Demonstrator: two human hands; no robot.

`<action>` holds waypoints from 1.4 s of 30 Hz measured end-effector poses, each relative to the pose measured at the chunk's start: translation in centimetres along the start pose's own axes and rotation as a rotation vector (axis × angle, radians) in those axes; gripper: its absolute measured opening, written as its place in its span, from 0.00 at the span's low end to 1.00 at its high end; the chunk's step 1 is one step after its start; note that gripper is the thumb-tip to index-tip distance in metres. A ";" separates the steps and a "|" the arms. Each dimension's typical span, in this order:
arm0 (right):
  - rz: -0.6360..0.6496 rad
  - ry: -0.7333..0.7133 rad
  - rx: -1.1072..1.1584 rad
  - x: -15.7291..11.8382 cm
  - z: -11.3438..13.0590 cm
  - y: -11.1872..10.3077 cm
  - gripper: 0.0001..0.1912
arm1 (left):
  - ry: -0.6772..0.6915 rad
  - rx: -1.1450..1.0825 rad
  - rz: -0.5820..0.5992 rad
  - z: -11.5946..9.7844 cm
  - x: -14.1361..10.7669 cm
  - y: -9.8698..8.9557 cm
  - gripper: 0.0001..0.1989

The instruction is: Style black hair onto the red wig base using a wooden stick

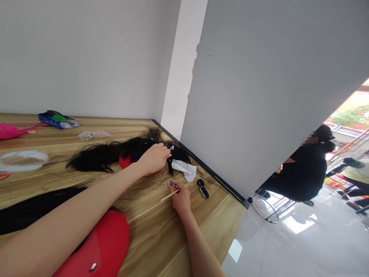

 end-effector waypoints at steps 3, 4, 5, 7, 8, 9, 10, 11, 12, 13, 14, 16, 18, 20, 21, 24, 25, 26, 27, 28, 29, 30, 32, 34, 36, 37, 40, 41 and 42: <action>-0.012 0.014 -0.004 0.0 0.0 0.0 0.19 | -0.084 0.027 0.014 0.5 0.1 0.3 0.10; -0.016 0.018 -0.004 0.0 0.0 -0.1 0.19 | -0.107 0.029 0.021 0.6 0.1 0.4 0.10; -0.021 0.022 -0.002 0.0 0.0 -0.1 0.19 | -0.127 0.027 0.028 0.7 0.1 0.4 0.11; -0.031 0.028 0.005 0.1 0.1 -0.1 0.20 | -0.156 0.016 0.044 0.7 0.2 0.5 0.12; -0.035 0.031 0.009 0.1 0.2 -0.1 0.20 | -0.166 0.008 0.051 0.7 0.2 0.5 0.13; -0.039 0.033 0.013 0.1 0.2 -0.1 0.20 | -0.174 -0.001 0.059 0.7 0.2 0.5 0.13; -0.042 0.035 0.016 0.1 0.2 -0.1 0.20 | -0.182 -0.010 0.067 0.7 0.2 0.6 0.13; -0.045 0.038 0.019 0.1 0.2 -0.1 0.20 | -0.188 -0.020 0.075 0.7 0.2 0.6 0.13; -0.049 0.042 0.019 0.2 0.2 -0.1 0.20 | -0.195 -0.029 0.084 0.6 0.1 0.7 0.14; -0.054 0.047 0.019 0.2 0.2 -0.2 0.20 | -0.200 -0.038 0.094 0.6 0.1 0.8 0.14; -0.060 0.053 0.018 0.2 0.2 -0.2 0.20 | -0.205 -0.046 0.105 0.6 0.1 0.8 0.14; -0.070 0.063 0.021 0.2 0.2 -0.2 0.21 | -0.213 -0.064 0.125 0.6 0.0 1.0 0.14; -0.070 0.066 0.032 0.2 0.3 -0.2 0.22 | -0.218 -0.080 0.142 0.6 0.0 1.2 0.14; -0.063 0.064 0.049 0.2 0.4 -0.1 0.21 | -0.221 -0.092 0.155 0.5 0.0 1.3 0.14; -0.058 0.062 0.057 0.2 0.4 -0.1 0.21 | -0.222 -0.097 0.160 0.4 -0.1 1.3 0.14; -0.054 0.055 0.078 0.2 0.5 -0.1 0.21 | -0.222 -0.110 0.167 0.3 -0.1 1.4 0.14; -0.058 0.055 0.083 0.2 0.5 -0.1 0.21 | -0.222 -0.115 0.169 0.2 -0.1 1.4 0.14; -0.063 0.055 0.085 0.2 0.5 -0.1 0.21 | -0.222 -0.120 0.169 0.2 -0.1 1.4 0.15; -0.069 0.056 0.086 0.3 0.5 -0.2 0.21 | -0.224 -0.124 0.170 0.2 -0.1 1.4 0.15; -0.074 0.057 0.086 0.3 0.4 -0.2 0.21 | -0.226 -0.129 0.169 0.2 -0.1 1.4 0.15; -0.078 0.059 0.084 0.3 0.4 -0.2 0.21 | -0.229 -0.133 0.167 0.2 -0.1 1.4 0.15; -0.080 0.062 0.082 0.3 0.4 -0.2 0.21 | -0.233 -0.137 0.164 0.3 -0.1 1.4 0.15; -0.080 0.066 0.077 0.3 0.3 -0.2 0.21 | -0.242 -0.143 0.156 0.3 -0.1 1.4 0.14; -0.076 0.071 0.069 0.2 0.3 -0.1 0.21 | -0.249 -0.148 0.150 0.4 -0.1 1.5 0.15; -0.078 0.077 0.055 0.2 0.3 -0.1 0.21 | -0.253 -0.150 0.148 0.5 -0.2 1.5 0.15; -0.081 0.080 0.047 0.2 0.3 -0.1 0.21 | -0.255 -0.151 0.147 0.5 -0.2 1.6 0.15; -0.089 0.085 0.029 0.2 0.2 -0.3 0.20 | -0.257 -0.151 0.150 0.6 -0.2 1.7 0.15; -0.089 0.084 0.026 0.3 0.2 -0.4 0.20 | -0.257 -0.150 0.153 0.6 -0.2 1.7 0.15; -0.090 0.082 0.024 0.3 0.2 -0.4 0.20 | -0.258 -0.148 0.156 0.6 -0.2 1.7 0.15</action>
Point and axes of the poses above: each hand's wrist, its own x-axis towards the middle knuckle, its own y-axis out of the palm, z = x × y, the point moved 3 cm from there along x, towards the middle knuckle, and after that the axes turned 12 degrees about -z, right-handed, at the moved point
